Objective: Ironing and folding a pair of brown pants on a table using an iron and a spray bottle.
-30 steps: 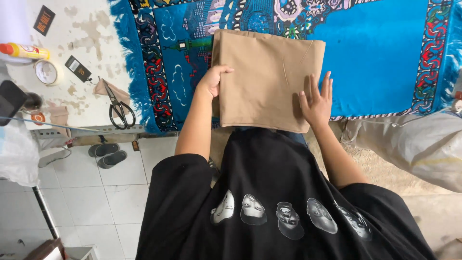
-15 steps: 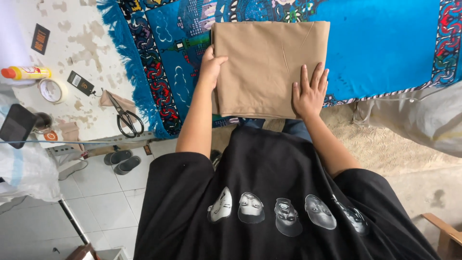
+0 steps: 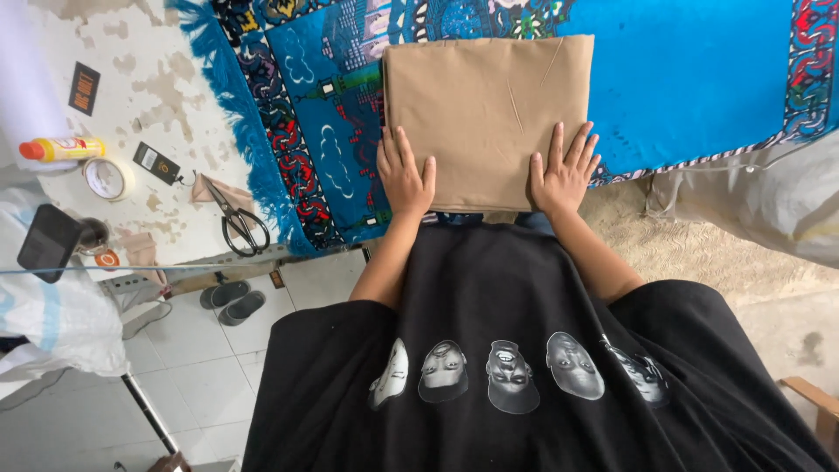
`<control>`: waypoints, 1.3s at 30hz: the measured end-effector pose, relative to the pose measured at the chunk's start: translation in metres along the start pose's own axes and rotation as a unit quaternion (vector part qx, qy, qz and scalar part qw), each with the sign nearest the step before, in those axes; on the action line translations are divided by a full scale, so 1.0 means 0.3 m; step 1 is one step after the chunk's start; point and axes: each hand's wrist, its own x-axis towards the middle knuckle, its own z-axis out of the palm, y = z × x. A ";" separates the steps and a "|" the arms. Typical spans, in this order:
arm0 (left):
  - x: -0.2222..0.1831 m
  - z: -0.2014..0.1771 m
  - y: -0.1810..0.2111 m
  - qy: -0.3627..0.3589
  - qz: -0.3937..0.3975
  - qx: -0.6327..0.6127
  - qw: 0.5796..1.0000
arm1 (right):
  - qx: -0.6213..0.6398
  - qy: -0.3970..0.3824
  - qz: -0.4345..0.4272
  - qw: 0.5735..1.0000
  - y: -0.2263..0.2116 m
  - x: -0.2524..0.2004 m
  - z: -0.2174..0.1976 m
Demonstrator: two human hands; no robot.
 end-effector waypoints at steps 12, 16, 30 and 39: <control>0.320 -0.130 -0.088 -0.214 -0.353 -0.429 0.803 | 0.427 -0.037 0.235 0.872 0.265 0.315 0.105; 0.270 -0.166 0.044 -0.182 -0.367 -0.514 0.754 | 0.509 -0.011 0.204 0.837 0.242 0.336 -0.127; 0.149 0.138 0.639 0.134 -0.212 -0.037 0.967 | -0.055 0.108 -0.124 0.985 0.548 0.592 -0.273; 0.342 0.265 0.607 -0.041 -0.101 0.109 0.988 | -0.024 -0.041 -0.231 0.972 0.234 0.829 -0.366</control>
